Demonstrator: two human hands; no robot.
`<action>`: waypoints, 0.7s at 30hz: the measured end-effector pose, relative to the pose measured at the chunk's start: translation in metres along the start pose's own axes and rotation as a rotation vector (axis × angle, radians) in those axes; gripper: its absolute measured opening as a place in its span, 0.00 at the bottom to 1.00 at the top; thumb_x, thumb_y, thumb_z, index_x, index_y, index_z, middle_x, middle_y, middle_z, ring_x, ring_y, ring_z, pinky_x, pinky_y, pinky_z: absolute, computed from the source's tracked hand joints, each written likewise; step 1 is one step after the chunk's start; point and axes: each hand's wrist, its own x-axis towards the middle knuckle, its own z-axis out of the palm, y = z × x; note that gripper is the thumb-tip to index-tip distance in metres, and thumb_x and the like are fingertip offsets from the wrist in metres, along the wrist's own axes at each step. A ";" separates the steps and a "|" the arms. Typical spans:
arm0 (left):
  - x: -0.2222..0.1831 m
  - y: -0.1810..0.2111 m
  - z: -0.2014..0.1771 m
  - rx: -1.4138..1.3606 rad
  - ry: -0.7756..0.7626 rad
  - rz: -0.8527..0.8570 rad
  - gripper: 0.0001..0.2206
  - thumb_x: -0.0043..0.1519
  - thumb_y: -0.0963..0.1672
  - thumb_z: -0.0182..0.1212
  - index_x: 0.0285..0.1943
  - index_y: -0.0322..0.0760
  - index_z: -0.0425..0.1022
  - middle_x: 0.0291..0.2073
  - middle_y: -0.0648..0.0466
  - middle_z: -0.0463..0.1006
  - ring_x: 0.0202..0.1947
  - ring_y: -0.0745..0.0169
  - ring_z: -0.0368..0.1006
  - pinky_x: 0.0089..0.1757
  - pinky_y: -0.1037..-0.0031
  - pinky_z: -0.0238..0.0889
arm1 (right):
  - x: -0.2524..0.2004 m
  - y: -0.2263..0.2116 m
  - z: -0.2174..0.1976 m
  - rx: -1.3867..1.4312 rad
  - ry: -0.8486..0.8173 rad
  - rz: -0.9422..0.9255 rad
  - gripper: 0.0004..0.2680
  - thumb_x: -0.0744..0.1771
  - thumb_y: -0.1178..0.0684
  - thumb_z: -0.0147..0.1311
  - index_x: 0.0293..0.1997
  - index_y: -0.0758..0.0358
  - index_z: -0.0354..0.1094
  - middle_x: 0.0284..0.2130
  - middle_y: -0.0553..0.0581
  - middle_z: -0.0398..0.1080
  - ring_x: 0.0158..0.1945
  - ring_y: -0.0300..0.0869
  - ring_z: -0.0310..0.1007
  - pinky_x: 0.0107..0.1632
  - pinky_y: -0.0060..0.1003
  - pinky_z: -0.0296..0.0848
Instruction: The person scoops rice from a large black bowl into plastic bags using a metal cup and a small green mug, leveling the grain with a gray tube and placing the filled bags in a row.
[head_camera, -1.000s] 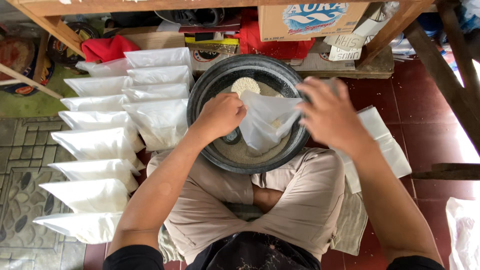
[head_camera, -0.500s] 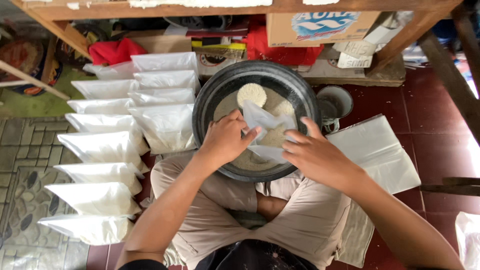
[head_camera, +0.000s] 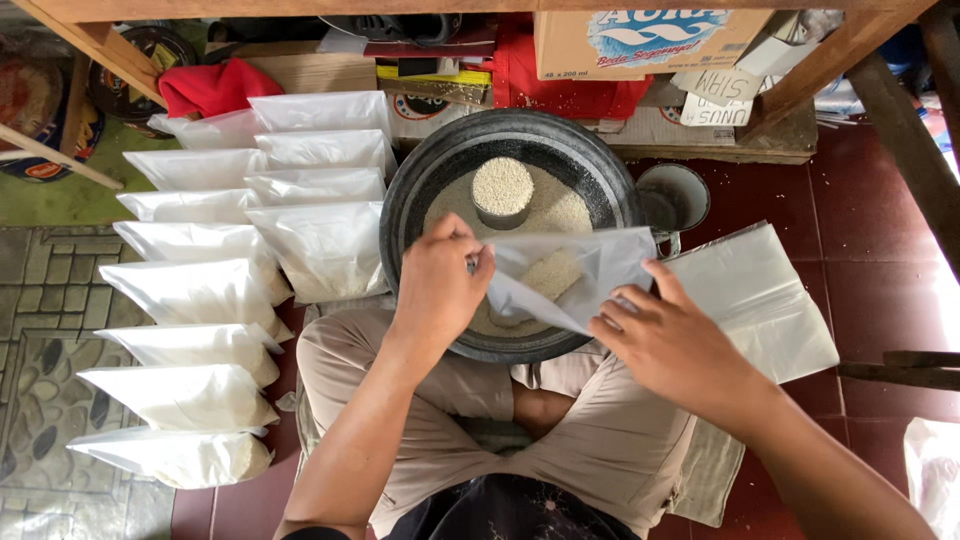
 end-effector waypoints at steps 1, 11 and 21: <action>-0.003 0.000 0.005 0.000 -0.001 0.001 0.08 0.66 0.43 0.63 0.36 0.34 0.84 0.35 0.54 0.76 0.34 0.58 0.79 0.42 0.66 0.76 | 0.001 -0.001 0.002 0.001 -0.001 0.001 0.13 0.62 0.63 0.49 0.49 0.55 0.71 0.42 0.57 0.77 0.58 0.52 0.71 0.67 0.74 0.48; -0.017 0.005 0.024 0.106 0.026 0.064 0.13 0.66 0.45 0.65 0.30 0.32 0.83 0.38 0.55 0.72 0.25 0.56 0.75 0.40 0.52 0.67 | 0.036 0.065 -0.057 0.349 0.597 -0.012 0.04 0.65 0.60 0.50 0.33 0.53 0.66 0.29 0.44 0.67 0.37 0.37 0.67 0.68 0.61 0.59; -0.018 0.002 0.018 0.081 0.147 0.095 0.08 0.62 0.47 0.70 0.34 0.39 0.82 0.38 0.57 0.68 0.29 0.55 0.73 0.36 0.57 0.64 | 0.248 0.152 0.154 0.850 -0.142 0.284 0.56 0.55 0.47 0.79 0.78 0.57 0.15 0.78 0.64 0.22 0.80 0.53 0.27 0.76 0.45 0.36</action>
